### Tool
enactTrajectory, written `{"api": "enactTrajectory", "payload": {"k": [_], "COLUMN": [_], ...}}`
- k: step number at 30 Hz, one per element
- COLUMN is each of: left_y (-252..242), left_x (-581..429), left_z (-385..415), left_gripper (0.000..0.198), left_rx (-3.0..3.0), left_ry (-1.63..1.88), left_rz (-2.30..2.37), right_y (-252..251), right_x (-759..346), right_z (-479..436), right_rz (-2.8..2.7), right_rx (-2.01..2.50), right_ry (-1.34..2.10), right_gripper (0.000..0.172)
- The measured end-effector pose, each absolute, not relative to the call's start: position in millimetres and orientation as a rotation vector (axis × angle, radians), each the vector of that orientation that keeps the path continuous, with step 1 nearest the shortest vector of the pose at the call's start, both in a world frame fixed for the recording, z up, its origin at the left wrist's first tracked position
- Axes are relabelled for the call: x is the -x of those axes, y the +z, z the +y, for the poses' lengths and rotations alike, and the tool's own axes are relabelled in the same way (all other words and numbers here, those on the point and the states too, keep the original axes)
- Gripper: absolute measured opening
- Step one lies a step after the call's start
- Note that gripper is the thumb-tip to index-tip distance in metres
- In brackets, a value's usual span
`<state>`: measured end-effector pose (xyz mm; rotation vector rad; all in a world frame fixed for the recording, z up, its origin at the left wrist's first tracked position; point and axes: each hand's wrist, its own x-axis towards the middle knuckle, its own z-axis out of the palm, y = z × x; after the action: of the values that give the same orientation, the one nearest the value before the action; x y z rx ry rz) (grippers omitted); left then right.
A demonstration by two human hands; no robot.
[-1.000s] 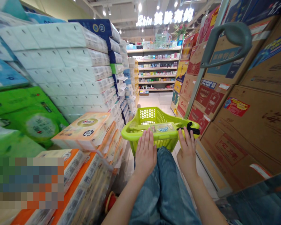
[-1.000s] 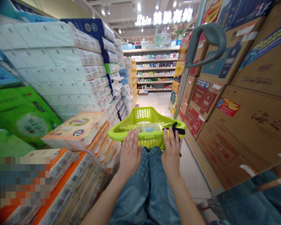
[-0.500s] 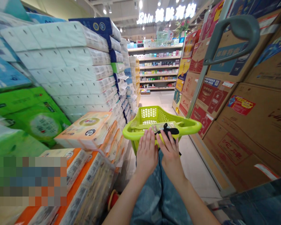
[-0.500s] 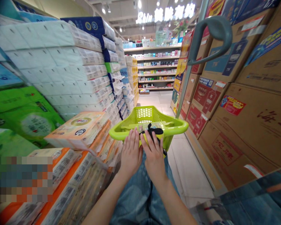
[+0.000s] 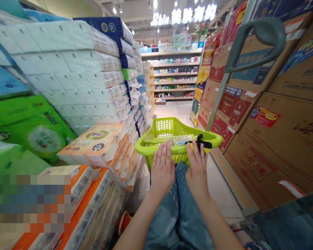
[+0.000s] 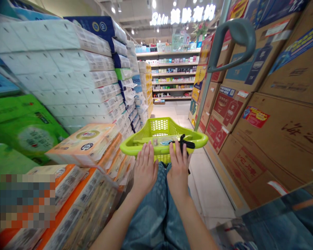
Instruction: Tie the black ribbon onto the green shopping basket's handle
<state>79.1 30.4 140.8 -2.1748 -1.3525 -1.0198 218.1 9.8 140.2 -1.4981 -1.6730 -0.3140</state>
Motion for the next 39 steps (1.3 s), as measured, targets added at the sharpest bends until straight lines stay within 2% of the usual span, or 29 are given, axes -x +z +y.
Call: {"api": "enactTrajectory", "payload": {"k": [6, 19, 25, 31, 39], "left_y": [140.5, 141.1, 140.4, 139.7, 141.1], "left_x": [-76.9, -78.9, -79.7, -77.1, -79.6], "left_z": [31.2, 29.5, 30.6, 30.4, 29.7], "left_gripper": [0.068, 0.068, 0.067, 0.069, 0.069], "left_rx": [2.214, 2.196, 2.188, 2.212, 2.2], "left_ry": [-1.001, -0.999, -0.997, -0.985, -0.986], "left_rz": [-1.353, -1.361, -1.365, -1.332, -1.352], "right_y": [137.3, 137.3, 141.9, 141.5, 138.0], "right_x": [-189.9, -273.5, -231.7, -183.9, -238.2], "right_z": [4.7, 13.2, 9.5, 5.4, 5.2], "right_rz": [-1.862, -1.601, -1.648, -1.844, -1.804], "right_rx": [1.398, 1.538, 1.518, 1.428, 1.431], "right_ry": [-0.348, -0.393, -0.297, -0.341, -0.342], "right_gripper": [0.076, 0.086, 0.086, 0.072, 0.08]}}
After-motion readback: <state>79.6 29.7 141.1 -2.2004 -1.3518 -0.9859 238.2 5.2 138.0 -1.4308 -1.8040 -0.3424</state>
